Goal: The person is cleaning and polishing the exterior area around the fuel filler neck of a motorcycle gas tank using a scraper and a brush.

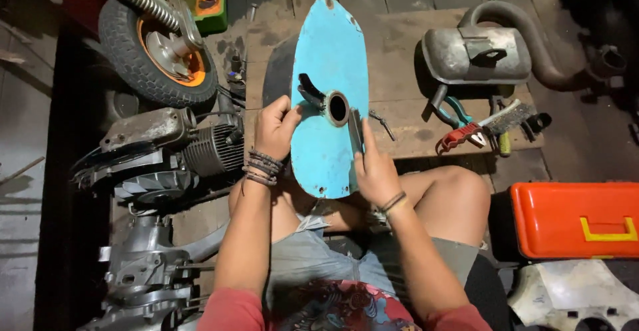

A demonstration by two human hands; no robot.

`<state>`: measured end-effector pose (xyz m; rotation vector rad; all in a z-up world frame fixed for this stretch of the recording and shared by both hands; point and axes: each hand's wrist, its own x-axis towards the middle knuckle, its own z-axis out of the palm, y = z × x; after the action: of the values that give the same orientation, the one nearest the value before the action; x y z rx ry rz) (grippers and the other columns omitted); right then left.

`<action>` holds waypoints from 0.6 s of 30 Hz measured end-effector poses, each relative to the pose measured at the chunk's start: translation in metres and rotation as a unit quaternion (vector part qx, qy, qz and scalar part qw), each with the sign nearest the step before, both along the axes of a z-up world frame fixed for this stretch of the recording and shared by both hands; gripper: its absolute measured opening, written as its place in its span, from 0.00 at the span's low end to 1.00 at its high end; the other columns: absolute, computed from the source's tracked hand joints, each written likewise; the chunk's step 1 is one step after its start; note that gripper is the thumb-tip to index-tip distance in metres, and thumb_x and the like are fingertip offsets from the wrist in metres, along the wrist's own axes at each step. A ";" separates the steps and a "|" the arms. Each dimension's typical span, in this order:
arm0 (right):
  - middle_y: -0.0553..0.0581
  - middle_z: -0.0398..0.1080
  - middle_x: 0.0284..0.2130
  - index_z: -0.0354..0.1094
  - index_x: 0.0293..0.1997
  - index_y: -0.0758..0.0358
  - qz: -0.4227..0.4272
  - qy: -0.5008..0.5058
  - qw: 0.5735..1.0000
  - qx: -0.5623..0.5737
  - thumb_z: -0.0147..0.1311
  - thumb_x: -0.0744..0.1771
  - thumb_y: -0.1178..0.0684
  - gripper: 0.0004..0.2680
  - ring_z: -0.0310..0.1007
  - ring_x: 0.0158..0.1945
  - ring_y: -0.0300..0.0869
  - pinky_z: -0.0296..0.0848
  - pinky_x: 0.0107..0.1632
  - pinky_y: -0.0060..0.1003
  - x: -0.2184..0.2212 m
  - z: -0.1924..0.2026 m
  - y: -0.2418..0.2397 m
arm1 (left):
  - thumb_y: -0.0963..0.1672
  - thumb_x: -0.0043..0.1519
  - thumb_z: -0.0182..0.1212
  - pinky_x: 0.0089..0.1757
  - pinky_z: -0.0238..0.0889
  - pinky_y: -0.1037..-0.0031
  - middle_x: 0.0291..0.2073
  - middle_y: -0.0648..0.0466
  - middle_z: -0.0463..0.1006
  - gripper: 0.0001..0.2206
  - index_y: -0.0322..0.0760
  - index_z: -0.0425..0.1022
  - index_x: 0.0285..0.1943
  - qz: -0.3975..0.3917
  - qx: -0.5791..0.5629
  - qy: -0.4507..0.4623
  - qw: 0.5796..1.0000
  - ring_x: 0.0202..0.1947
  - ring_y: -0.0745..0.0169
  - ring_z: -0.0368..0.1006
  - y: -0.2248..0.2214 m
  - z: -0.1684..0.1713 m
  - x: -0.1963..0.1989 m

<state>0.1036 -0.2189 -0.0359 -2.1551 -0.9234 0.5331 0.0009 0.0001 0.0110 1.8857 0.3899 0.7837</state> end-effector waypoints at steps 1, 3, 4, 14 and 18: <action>0.71 0.74 0.21 0.35 0.80 0.60 -0.001 0.003 1.000 -0.001 0.40 0.70 0.60 0.26 0.67 0.14 0.47 0.60 0.21 0.34 0.011 -0.002 0.010 | 0.40 0.66 0.57 0.27 0.52 0.78 0.11 0.57 0.52 0.19 0.43 0.56 0.21 -0.001 -0.001 0.003 1.000 0.19 0.72 0.52 0.002 0.000 0.002; 0.71 0.73 0.21 0.35 0.80 0.63 -0.027 -0.022 0.999 0.037 0.40 0.71 0.61 0.25 0.66 0.15 0.50 0.59 0.20 0.38 0.025 -0.009 0.025 | 0.40 0.66 0.57 0.29 0.55 0.78 0.13 0.57 0.52 0.18 0.42 0.56 0.22 0.000 0.001 0.001 1.000 0.22 0.72 0.56 0.001 -0.002 0.000; 0.71 0.73 0.21 0.35 0.80 0.63 -0.027 -0.021 0.999 0.038 0.40 0.71 0.61 0.25 0.66 0.15 0.50 0.59 0.20 0.38 0.024 -0.009 0.027 | 0.40 0.66 0.57 0.29 0.55 0.78 0.13 0.57 0.52 0.18 0.42 0.56 0.22 0.001 0.003 0.002 1.000 0.22 0.72 0.56 0.000 -0.005 0.001; 0.74 0.73 0.30 0.34 0.80 0.62 -0.027 0.043 0.998 0.042 0.38 0.71 0.60 0.25 0.69 0.19 0.50 0.66 0.24 0.40 0.011 0.003 0.012 | 0.40 0.66 0.57 0.28 0.54 0.77 0.12 0.55 0.54 0.19 0.42 0.57 0.22 0.011 0.002 0.004 1.000 0.21 0.72 0.55 0.001 -0.004 0.002; 0.64 0.71 0.20 0.34 0.79 0.64 -0.037 0.017 0.997 0.063 0.37 0.71 0.61 0.24 0.62 0.15 0.42 0.60 0.21 0.31 0.020 0.006 0.029 | 0.41 0.67 0.57 0.28 0.55 0.76 0.12 0.55 0.55 0.18 0.42 0.57 0.23 0.010 0.009 0.008 1.000 0.21 0.70 0.56 0.003 -0.010 0.002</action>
<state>0.1236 -0.1897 -0.0300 -2.0515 -0.8317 0.4611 0.0025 0.0031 0.0008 1.9084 0.4131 0.7877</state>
